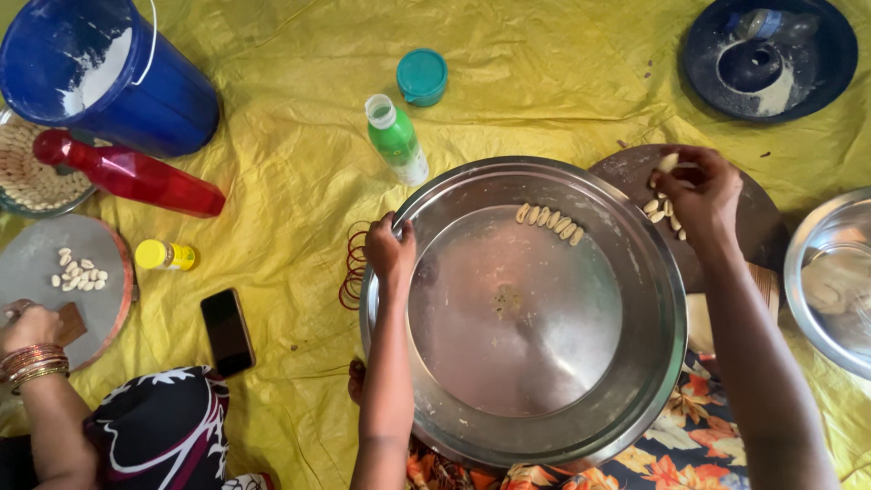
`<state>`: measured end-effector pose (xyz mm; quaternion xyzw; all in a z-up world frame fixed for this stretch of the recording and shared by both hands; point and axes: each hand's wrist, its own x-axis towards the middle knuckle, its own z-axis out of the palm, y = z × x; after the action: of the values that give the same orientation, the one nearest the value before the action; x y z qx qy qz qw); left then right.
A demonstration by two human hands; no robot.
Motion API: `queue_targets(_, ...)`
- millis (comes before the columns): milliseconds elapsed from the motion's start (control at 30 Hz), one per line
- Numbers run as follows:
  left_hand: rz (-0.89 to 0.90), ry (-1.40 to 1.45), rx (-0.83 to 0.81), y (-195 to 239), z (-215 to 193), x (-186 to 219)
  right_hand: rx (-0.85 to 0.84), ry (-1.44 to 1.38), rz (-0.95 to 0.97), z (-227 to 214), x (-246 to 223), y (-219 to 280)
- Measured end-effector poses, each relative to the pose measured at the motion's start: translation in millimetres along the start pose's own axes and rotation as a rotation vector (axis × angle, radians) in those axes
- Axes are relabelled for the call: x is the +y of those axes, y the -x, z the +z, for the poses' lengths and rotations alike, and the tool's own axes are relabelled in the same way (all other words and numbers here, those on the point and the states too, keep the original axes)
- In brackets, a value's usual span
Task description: The person shapes small dough pieces into elongated forms and arranges them on a metal tray. They then knead a larger dough mass on a wooden board, rolling it into a log shape.
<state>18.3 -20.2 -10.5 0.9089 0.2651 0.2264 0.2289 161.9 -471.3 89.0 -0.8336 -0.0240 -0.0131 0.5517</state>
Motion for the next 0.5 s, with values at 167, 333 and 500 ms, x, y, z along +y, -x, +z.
queue_targets(167, -0.021, -0.033, -0.051, -0.7, 9.8, 11.8, -0.355, 0.515, -0.428, 24.5, -40.7, 49.1)
queue_targets(333, -0.034, -0.063, -0.101, 2.7, 15.4, 18.5, -0.401, 0.910, -0.661, 35.1, -18.9, 68.9)
queue_targets(500, -0.033, -0.063, -0.111, -0.5, 14.3, 20.5, -0.403, 1.023, -0.771, 37.7, 16.0, 67.4)
